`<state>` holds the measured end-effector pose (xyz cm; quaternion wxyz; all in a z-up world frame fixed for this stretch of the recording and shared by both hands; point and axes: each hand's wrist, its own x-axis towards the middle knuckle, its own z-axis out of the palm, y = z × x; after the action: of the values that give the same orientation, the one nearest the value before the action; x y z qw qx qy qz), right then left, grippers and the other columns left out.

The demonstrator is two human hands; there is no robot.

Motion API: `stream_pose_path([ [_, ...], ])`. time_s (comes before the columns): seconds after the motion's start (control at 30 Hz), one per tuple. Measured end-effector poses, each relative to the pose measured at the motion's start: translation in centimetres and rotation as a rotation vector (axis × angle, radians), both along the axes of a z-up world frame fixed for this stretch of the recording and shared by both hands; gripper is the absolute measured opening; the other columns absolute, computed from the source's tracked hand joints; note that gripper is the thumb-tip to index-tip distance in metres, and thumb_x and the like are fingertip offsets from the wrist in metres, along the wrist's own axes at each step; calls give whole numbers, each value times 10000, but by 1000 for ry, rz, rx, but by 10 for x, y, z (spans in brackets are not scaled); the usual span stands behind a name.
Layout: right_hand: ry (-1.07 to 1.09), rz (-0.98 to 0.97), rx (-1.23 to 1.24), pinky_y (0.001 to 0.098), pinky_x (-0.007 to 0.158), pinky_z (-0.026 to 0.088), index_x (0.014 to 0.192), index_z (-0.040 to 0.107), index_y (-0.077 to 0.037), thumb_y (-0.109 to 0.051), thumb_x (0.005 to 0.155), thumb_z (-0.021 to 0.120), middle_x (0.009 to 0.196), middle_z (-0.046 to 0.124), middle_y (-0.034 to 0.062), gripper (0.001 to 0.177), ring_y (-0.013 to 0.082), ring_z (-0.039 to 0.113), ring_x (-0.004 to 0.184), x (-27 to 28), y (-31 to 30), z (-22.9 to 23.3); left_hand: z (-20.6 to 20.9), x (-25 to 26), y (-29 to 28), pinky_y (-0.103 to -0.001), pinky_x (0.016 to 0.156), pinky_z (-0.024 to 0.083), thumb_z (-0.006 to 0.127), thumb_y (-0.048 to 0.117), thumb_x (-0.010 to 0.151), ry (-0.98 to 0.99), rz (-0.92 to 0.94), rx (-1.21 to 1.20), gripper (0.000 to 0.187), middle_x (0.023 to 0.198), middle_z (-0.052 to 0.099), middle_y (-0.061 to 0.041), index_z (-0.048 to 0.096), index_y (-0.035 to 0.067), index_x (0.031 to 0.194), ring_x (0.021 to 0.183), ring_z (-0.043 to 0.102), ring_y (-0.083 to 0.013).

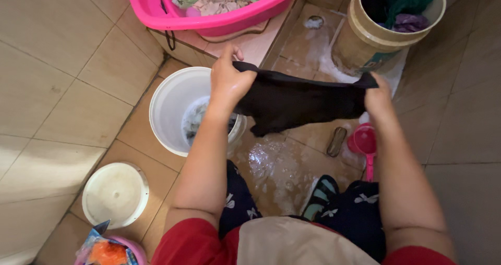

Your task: The person hand-washes several garments in a bucket of soapy water, scrubbing each item with a brush, rinsing, and wringing them out. They handle a black shirt, a purple patterned cloth, and a green cloth, placing each into a separate bucket after washing.

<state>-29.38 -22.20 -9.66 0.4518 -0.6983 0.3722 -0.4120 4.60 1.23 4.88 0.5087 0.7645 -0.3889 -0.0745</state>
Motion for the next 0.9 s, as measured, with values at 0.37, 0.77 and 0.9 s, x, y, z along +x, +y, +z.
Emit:
stream_pose_path([
  [0.37, 227, 193, -76, 262, 738, 427, 1086, 601, -99, -33, 697, 769, 861, 555, -23, 428, 92, 532, 821, -51, 41, 134, -14, 34, 1, -363, 833, 496, 673, -36, 673, 114, -415, -258, 264, 930, 535, -110, 557, 88, 876, 918, 574, -330],
  [0.77, 664, -3, -551, 420, 876, 521, 1147, 773, -230, 10, 880, 663, 1090, 551, 129, 376, 316, 611, 1004, -13, 75, 120, -22, -39, -21, -520, 856, 448, 647, -22, 731, -691, -100, 301, 680, 1437, 486, -155, 635, 307, 1327, 1090, 545, -415],
  [0.9, 850, -244, -580, 517, 881, 530, 1445, 664, -189, -43, 846, 710, 1240, 506, 223, 618, 426, 602, 1073, 5, 90, 134, -49, -46, -35, -531, 996, 440, 572, -66, 795, -311, -308, 246, 828, 1514, 453, -170, 409, 275, 1531, 1223, 543, -439],
])
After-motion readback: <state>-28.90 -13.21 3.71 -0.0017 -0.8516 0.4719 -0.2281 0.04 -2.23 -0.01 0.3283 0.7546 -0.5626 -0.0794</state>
